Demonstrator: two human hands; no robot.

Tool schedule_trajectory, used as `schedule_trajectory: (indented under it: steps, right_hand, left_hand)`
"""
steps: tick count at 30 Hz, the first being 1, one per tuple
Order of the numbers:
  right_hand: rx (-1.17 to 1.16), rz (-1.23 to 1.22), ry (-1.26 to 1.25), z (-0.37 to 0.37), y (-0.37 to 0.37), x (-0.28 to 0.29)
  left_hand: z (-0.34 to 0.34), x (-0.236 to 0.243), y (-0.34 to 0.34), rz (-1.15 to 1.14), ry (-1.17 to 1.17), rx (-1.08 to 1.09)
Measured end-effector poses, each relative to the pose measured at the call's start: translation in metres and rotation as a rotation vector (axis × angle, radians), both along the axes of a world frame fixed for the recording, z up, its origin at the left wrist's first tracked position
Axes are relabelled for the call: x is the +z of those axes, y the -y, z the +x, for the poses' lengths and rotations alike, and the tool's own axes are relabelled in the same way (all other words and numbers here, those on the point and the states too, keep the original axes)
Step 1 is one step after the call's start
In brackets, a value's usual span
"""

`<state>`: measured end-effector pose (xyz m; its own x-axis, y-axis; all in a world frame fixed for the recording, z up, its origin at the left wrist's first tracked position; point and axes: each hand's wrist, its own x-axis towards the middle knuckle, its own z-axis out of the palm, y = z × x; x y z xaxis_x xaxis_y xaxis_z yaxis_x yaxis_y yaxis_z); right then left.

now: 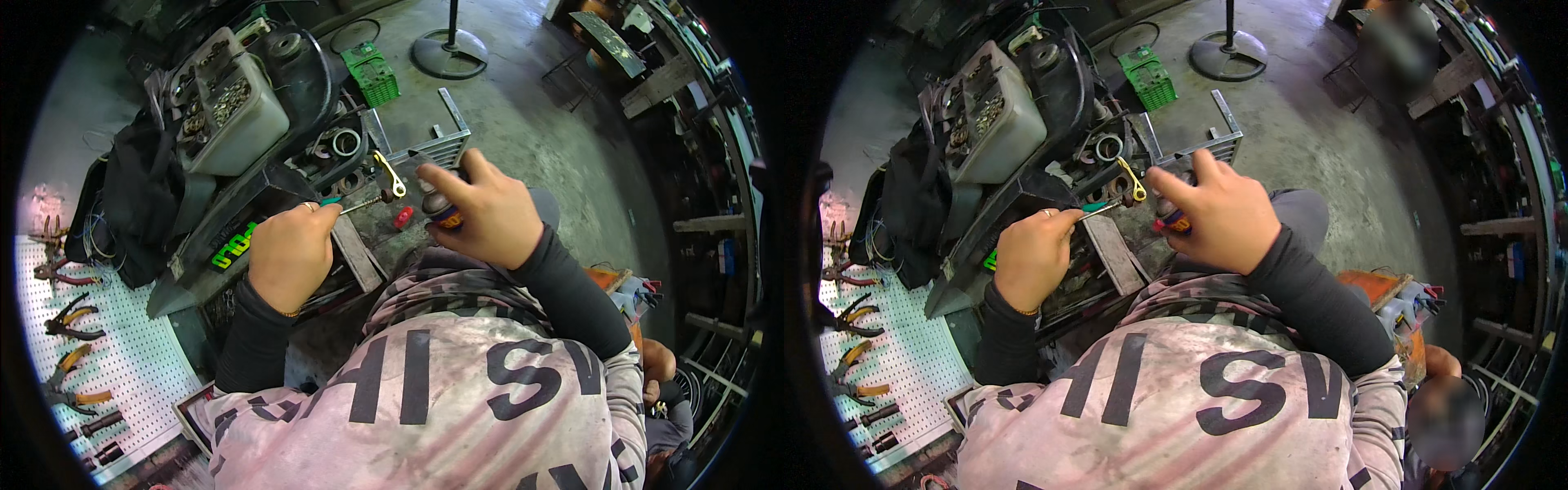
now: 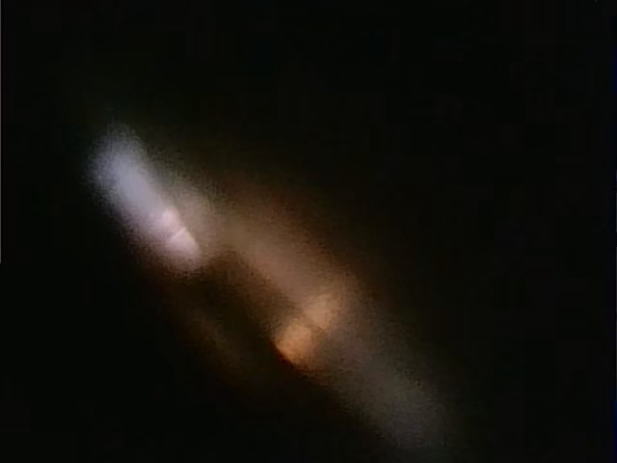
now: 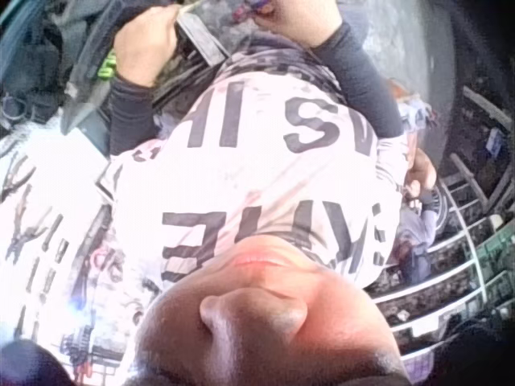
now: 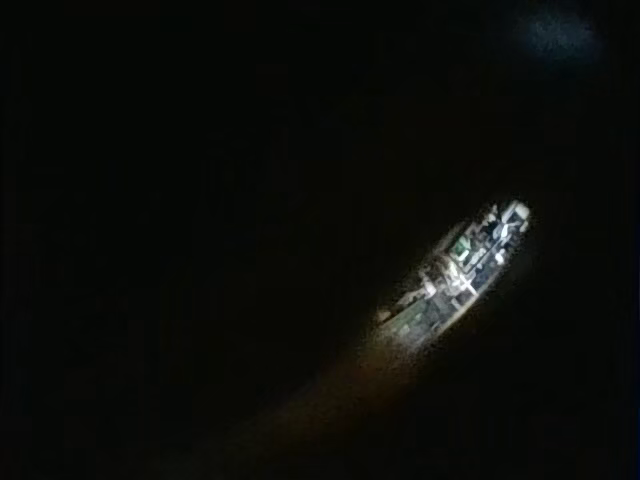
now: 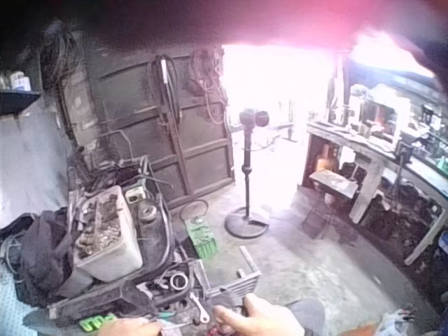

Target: The person sits on the floor and uses pliers and a spray can to clean and adjust a small metal rod with a spring. They repeatedly bend the rod, spray it, and inspect it while handling it with both hands. The workspace includes scattered tools and parts on the floor and a nearby workbench.

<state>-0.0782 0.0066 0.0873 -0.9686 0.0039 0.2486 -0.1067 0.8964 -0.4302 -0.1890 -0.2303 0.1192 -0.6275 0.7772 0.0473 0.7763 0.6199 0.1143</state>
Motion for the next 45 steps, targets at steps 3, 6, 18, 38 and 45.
schedule_trajectory:
  steps: [3,6,18,38,45]
  right_hand:
    - [-0.156,-0.092,-0.076,0.027,-0.022,0.012]
    - [-0.324,-0.169,-0.226,0.077,-0.055,0.015]
    - [-1.171,-0.425,-0.788,0.358,-0.046,-0.022]
    - [-1.721,0.122,-0.899,0.562,-0.186,-0.100]
    - [-2.034,-0.093,-0.698,0.590,-0.257,-0.195]
  left_hand:
    - [0.001,-0.002,-0.015,0.145,0.052,-0.024]
    - [0.009,-0.003,-0.044,0.276,0.173,-0.111]
    - [0.092,-0.074,-0.224,0.479,0.504,-0.762]
    - [0.169,-0.119,-0.312,0.227,0.281,-1.415]
    - [0.187,-0.142,-0.333,0.352,0.509,-0.971]
